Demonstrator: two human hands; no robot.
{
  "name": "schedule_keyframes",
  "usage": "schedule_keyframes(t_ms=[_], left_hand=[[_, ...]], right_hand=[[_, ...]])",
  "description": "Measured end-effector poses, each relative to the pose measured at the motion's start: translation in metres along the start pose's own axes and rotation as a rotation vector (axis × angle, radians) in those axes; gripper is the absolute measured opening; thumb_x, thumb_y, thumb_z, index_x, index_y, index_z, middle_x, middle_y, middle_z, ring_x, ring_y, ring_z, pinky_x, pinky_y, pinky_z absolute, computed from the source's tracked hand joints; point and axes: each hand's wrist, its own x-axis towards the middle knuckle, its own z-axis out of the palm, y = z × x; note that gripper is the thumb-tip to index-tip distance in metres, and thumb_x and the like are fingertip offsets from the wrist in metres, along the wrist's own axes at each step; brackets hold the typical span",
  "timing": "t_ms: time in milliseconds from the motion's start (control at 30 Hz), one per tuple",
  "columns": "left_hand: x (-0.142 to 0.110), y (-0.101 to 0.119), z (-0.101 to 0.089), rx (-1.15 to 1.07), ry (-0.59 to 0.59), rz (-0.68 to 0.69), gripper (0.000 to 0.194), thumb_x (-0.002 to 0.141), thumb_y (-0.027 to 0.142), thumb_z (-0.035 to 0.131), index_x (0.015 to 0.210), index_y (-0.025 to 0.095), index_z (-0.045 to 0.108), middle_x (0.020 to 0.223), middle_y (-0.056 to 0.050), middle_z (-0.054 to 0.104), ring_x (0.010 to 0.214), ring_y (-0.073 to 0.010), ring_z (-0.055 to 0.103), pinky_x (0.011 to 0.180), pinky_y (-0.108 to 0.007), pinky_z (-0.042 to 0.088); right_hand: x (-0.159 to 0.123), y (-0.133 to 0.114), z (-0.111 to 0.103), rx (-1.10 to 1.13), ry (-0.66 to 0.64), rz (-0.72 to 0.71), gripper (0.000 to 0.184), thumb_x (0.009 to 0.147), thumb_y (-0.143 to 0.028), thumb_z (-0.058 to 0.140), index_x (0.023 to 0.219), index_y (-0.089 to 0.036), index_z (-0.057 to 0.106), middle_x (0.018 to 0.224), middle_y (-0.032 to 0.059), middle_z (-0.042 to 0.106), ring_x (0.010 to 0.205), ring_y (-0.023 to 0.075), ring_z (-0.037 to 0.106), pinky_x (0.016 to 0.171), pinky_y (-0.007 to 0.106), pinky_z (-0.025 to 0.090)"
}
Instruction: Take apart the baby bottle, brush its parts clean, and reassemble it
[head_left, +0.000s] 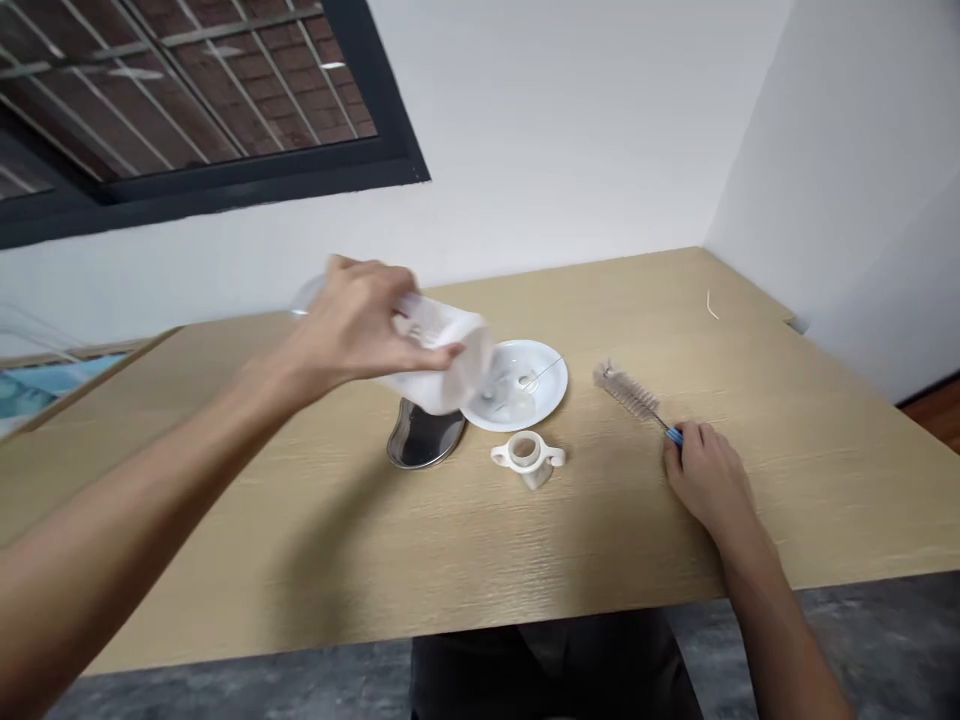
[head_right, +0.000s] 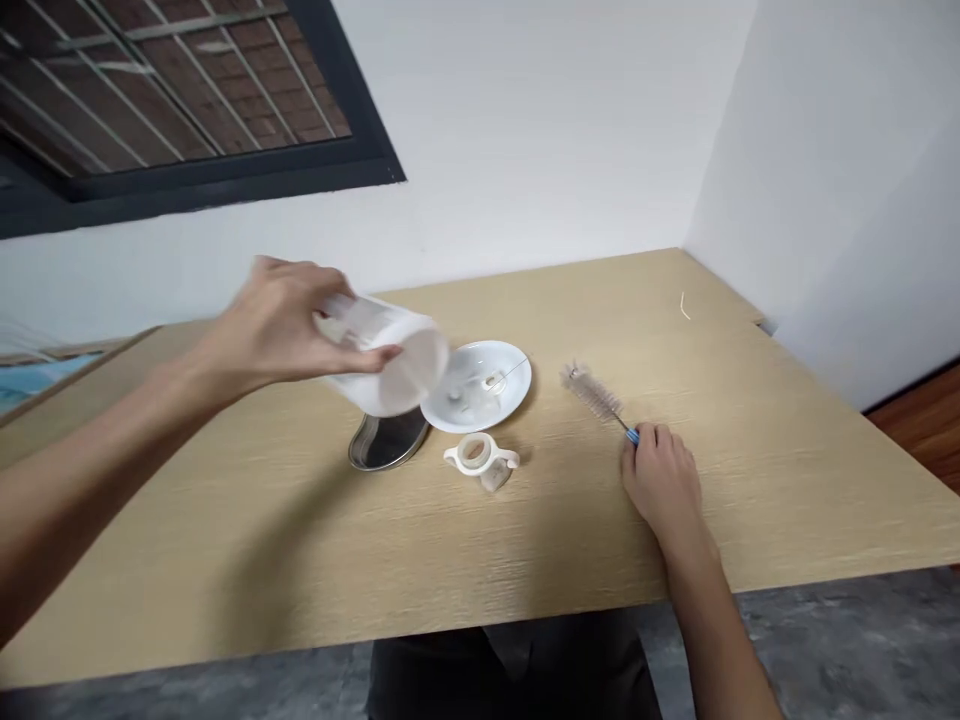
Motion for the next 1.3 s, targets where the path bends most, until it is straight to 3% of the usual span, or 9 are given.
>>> schedule_keyframes(t_ms=[167,333,567,733,900,1000,1067,1167,1300], left_hand=[[0.045,0.059,0.027,-0.208,-0.008,0.159,0.053,0.065,0.067,0.066,0.083,0.017,0.058,0.08,-0.006,0.062,0.083,-0.0286,0.058,0.094,-0.047,0.034],[0.087,0.035,0.035,-0.241,0.057,0.072,0.049,0.065,0.054,0.073,0.092,0.014,0.062,0.095,-0.011,0.063,0.107,-0.0385,0.055,0.102,-0.052,0.026],[0.037,-0.013,0.008,0.038,-0.034,-0.015,0.046,0.073,0.057,0.066,0.085,0.013,0.057,0.086,-0.006,0.062,0.095,-0.0286,0.058,0.103,-0.046,0.03],[0.013,0.033,0.008,-0.197,0.003,0.12,0.057,0.062,0.07,0.069,0.075,0.017,0.055,0.074,-0.003,0.06,0.083,-0.0265,0.061,0.092,-0.046,0.038],[0.037,0.069,0.002,-0.307,0.014,0.159,0.056,0.075,0.07,0.056,0.079,0.014,0.06,0.115,-0.004,0.07,0.117,-0.032,0.057,0.099,-0.053,0.029],[0.046,0.045,-0.012,-0.249,0.096,0.052,0.068,0.081,0.073,0.032,0.081,0.011,0.061,0.123,0.003,0.068,0.114,-0.026,0.058,0.091,-0.045,0.033],[0.036,0.012,-0.022,-0.304,0.214,-0.135,0.066,0.077,0.07,0.043,0.095,0.009,0.063,0.118,-0.002,0.069,0.109,-0.0225,0.06,0.083,-0.039,0.038],[-0.005,-0.054,-0.032,-0.502,0.386,-0.393,0.066,0.075,0.066,0.057,0.1,0.005,0.066,0.096,0.0,0.068,0.09,-0.0168,0.06,0.069,-0.029,0.036],[-0.087,-0.137,-0.022,-0.747,0.682,-0.681,0.057,0.072,0.068,0.065,0.074,0.011,0.057,0.076,0.001,0.059,0.069,-0.0081,0.042,0.064,-0.027,0.033]], right_hand=[[0.002,0.005,0.002,0.007,0.017,-0.036,0.022,0.098,-0.029,0.044,0.105,-0.013,0.057,0.094,0.0127,0.06,0.086,0.0256,0.054,0.075,0.035,0.037],[0.004,0.006,0.003,0.019,-0.004,-0.032,0.024,0.098,-0.03,0.043,0.106,-0.012,0.057,0.094,0.0138,0.06,0.087,0.0265,0.055,0.076,0.036,0.039],[0.003,0.006,0.003,0.069,-0.011,0.002,0.026,0.098,-0.033,0.042,0.107,-0.013,0.056,0.096,0.0136,0.061,0.089,0.0265,0.055,0.078,0.036,0.04],[0.005,0.008,0.003,0.127,-0.013,-0.038,0.025,0.097,-0.031,0.039,0.106,-0.014,0.055,0.094,0.0134,0.06,0.089,0.0262,0.055,0.08,0.037,0.041],[0.005,0.014,0.004,0.172,-0.012,-0.074,0.031,0.095,-0.038,0.039,0.105,-0.014,0.056,0.092,0.015,0.06,0.09,0.0298,0.055,0.081,0.04,0.042],[0.008,0.02,0.005,0.204,-0.01,-0.078,0.036,0.092,-0.043,0.042,0.105,-0.013,0.058,0.094,0.0173,0.062,0.092,0.033,0.055,0.082,0.044,0.043],[0.01,0.022,0.005,0.242,0.01,-0.071,0.04,0.091,-0.047,0.043,0.104,-0.012,0.058,0.094,0.0186,0.062,0.091,0.0343,0.055,0.083,0.046,0.044],[0.011,0.025,0.006,0.303,0.016,-0.032,0.046,0.089,-0.052,0.045,0.107,-0.011,0.059,0.092,0.0188,0.061,0.088,0.0349,0.056,0.081,0.048,0.044],[0.011,0.031,0.009,0.319,0.008,0.035,0.052,0.087,-0.056,0.047,0.11,-0.011,0.06,0.088,0.0177,0.06,0.086,0.0364,0.057,0.08,0.05,0.045]])
